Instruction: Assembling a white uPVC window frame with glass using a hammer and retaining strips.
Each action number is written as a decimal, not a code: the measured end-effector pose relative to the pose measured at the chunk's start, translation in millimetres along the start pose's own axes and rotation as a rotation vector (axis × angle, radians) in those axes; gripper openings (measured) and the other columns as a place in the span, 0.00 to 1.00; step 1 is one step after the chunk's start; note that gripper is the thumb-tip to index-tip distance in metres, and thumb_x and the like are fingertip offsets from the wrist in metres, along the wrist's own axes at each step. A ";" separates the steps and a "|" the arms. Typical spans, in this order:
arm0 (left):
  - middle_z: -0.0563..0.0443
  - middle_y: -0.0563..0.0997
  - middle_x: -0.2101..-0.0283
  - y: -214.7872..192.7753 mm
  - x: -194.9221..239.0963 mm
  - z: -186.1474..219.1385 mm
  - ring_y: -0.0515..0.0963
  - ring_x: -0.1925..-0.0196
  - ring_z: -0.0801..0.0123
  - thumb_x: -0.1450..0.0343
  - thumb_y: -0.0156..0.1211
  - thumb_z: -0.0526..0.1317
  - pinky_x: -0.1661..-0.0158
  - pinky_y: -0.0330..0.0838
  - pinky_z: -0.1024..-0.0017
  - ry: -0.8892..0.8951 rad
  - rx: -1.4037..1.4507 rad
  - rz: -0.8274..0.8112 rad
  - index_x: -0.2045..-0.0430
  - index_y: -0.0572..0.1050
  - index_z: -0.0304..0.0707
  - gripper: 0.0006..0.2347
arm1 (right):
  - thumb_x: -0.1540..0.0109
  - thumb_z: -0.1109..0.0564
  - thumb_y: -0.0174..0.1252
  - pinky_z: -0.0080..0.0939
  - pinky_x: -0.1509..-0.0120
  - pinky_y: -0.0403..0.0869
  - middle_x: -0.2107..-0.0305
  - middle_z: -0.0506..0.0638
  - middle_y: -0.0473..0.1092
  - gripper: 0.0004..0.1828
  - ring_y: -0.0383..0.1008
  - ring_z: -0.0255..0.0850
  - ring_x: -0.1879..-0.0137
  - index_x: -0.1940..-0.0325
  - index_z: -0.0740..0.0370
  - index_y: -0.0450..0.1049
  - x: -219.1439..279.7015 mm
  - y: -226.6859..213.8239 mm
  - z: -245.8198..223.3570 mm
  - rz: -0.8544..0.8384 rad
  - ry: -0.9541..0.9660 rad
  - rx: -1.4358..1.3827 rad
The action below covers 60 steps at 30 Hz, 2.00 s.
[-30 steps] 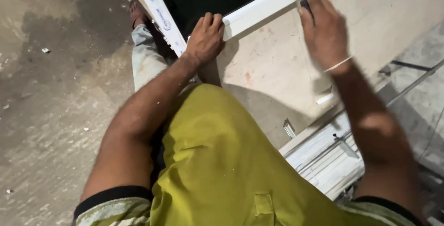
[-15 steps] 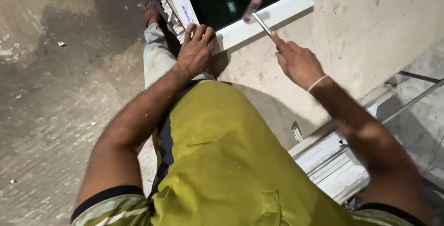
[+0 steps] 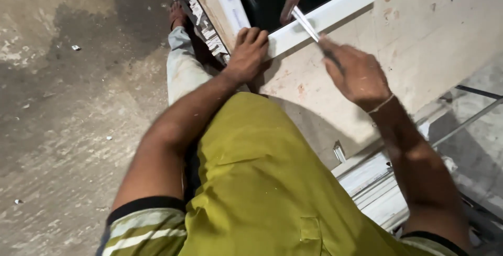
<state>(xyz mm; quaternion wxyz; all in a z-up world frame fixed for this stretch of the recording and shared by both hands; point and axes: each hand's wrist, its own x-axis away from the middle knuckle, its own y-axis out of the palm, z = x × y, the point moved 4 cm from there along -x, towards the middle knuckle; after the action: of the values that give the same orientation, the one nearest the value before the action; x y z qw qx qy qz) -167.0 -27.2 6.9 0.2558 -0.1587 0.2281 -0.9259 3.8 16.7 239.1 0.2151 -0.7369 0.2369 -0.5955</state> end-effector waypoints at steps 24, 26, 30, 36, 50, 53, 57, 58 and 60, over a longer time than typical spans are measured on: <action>0.34 0.52 0.26 -12.6 105.5 -73.4 0.47 0.23 0.44 0.33 0.65 0.64 0.28 0.38 0.45 -0.325 0.045 0.113 0.28 0.55 0.30 0.46 | 0.28 0.54 0.60 0.47 0.68 0.75 0.64 0.54 0.72 0.31 0.73 0.47 0.71 0.23 0.44 0.57 14.3 25.7 5.1 0.003 0.040 0.169; 0.32 0.61 0.28 -1.6 152.8 -97.5 0.60 0.26 0.43 0.24 0.65 0.57 0.28 0.55 0.48 -0.404 0.013 0.193 0.32 0.65 0.31 0.32 | 0.27 0.56 0.57 0.47 0.65 0.76 0.63 0.55 0.72 0.35 0.74 0.47 0.66 0.17 0.49 0.54 18.4 1.7 -9.1 0.294 0.067 -0.087; 0.38 0.73 0.38 21.6 227.3 -112.0 0.72 0.36 0.46 0.24 0.59 0.51 0.37 0.67 0.53 -0.564 0.095 -0.160 0.41 0.73 0.36 0.21 | 0.30 0.58 0.57 0.44 0.69 0.76 0.62 0.57 0.72 0.36 0.73 0.48 0.69 0.18 0.52 0.55 20.3 43.8 5.1 0.256 -0.030 0.090; 0.47 0.77 0.41 9.0 261.7 -99.3 0.80 0.44 0.55 0.32 0.62 0.35 0.44 0.77 0.64 -0.669 0.441 -0.237 0.46 0.77 0.41 0.18 | 0.30 0.54 0.60 0.43 0.72 0.76 0.69 0.55 0.71 0.34 0.72 0.46 0.75 0.21 0.50 0.56 21.3 57.2 4.0 0.105 0.065 -0.040; 0.40 0.80 0.63 34.2 312.2 -190.1 0.77 0.62 0.64 0.25 0.63 0.33 0.60 0.73 0.65 -0.787 1.081 -0.004 0.61 0.78 0.25 0.06 | 0.33 0.54 0.61 0.45 0.71 0.74 0.64 0.57 0.72 0.33 0.73 0.48 0.70 0.24 0.53 0.61 38.9 192.2 12.7 0.321 0.264 -0.123; 0.41 0.85 0.59 -94.6 216.3 -164.6 0.82 0.58 0.64 0.29 0.66 0.40 0.56 0.74 0.67 -0.756 0.468 -0.352 0.57 0.79 0.30 0.12 | 0.33 0.51 0.59 0.47 0.62 0.76 0.64 0.56 0.74 0.33 0.76 0.48 0.64 0.23 0.49 0.63 41.1 211.4 -5.8 0.245 0.428 -0.275; 0.41 0.83 0.54 -82.8 232.2 -323.0 0.82 0.58 0.62 0.27 0.60 0.41 0.60 0.75 0.65 -0.869 0.422 -0.180 0.51 0.77 0.31 0.14 | 0.32 0.47 0.59 0.50 0.47 0.77 0.53 0.59 0.77 0.30 0.79 0.47 0.51 0.25 0.49 0.65 33.6 175.0 -61.4 0.494 0.544 -0.697; 0.42 0.84 0.56 -72.7 238.7 -375.1 0.83 0.58 0.65 0.26 0.59 0.41 0.58 0.76 0.69 -0.876 0.597 0.005 0.52 0.77 0.30 0.14 | 0.35 0.46 0.60 0.50 0.48 0.78 0.58 0.58 0.78 0.32 0.78 0.45 0.54 0.26 0.50 0.65 21.4 176.7 -72.5 0.496 0.682 -0.803; 0.43 0.86 0.58 -79.5 240.6 -437.5 0.85 0.57 0.68 0.26 0.58 0.40 0.56 0.76 0.72 -0.872 0.760 0.185 0.52 0.77 0.29 0.13 | 0.37 0.46 0.62 0.50 0.49 0.78 0.63 0.56 0.78 0.34 0.78 0.44 0.58 0.27 0.50 0.66 -4.3 180.9 -103.1 0.488 0.821 -0.925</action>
<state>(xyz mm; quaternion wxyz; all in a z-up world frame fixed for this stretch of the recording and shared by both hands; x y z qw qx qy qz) -575.6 51.6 -280.2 0.4447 -0.4017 -0.2335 -0.7658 -114.8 -128.1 147.8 -0.1023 -0.3918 0.6907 -0.5991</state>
